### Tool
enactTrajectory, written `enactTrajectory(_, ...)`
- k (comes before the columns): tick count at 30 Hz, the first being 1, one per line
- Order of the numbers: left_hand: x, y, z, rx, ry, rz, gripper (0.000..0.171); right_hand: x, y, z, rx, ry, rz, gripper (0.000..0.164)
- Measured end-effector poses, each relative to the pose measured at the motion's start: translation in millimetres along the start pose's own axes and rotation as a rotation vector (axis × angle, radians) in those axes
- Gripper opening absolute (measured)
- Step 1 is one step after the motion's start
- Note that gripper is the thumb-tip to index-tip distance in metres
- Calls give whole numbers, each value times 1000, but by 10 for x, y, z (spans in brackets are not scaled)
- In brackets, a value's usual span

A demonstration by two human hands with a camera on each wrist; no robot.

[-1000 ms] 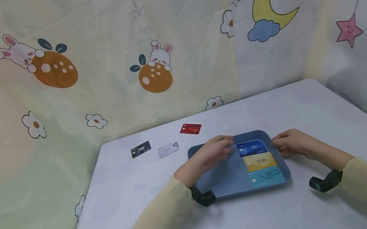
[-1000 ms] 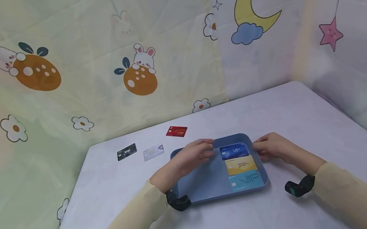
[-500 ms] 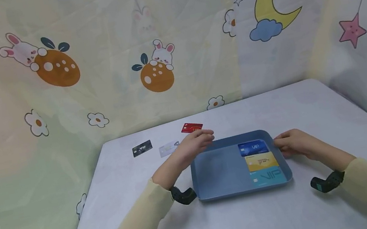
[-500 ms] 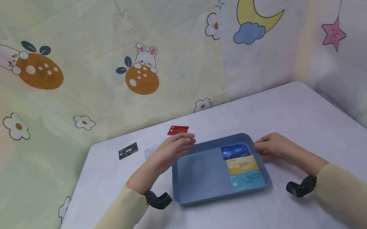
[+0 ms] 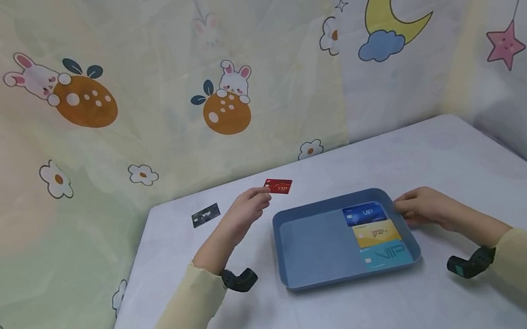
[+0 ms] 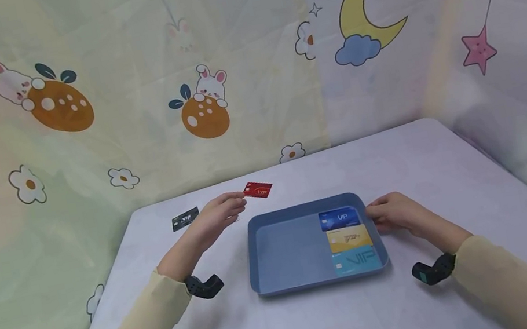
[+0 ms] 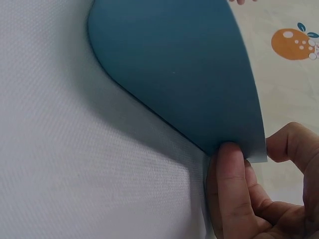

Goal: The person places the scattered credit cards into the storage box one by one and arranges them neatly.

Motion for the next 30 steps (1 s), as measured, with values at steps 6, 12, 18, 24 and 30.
enactTrajectory(6,-6,232,-150,6,50,66,53,3,9,10,-3,1,4,61)
enactTrajectory(12,-10,401,-289,-5,81,108,52,4,15,11,-1,6,4,62)
enactTrajectory(18,17,539,-439,37,138,162,54,1,9,8,2,6,3,63)
enactTrajectory(24,30,693,-557,205,203,254,59,-8,-1,-16,-7,6,6,62)
enactTrajectory(30,68,797,-663,380,233,279,65,-19,-6,-33,-21,2,10,61)
Point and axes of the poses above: each hand's wrist, its own x-axis towards the middle knuckle, its own y-axis out of the back of the hand, z = x × y, the point moved 6 cm from there along x, towards the middle knuckle, and after that the axes turned 10 degrees about -z, right-handed, at the moved point
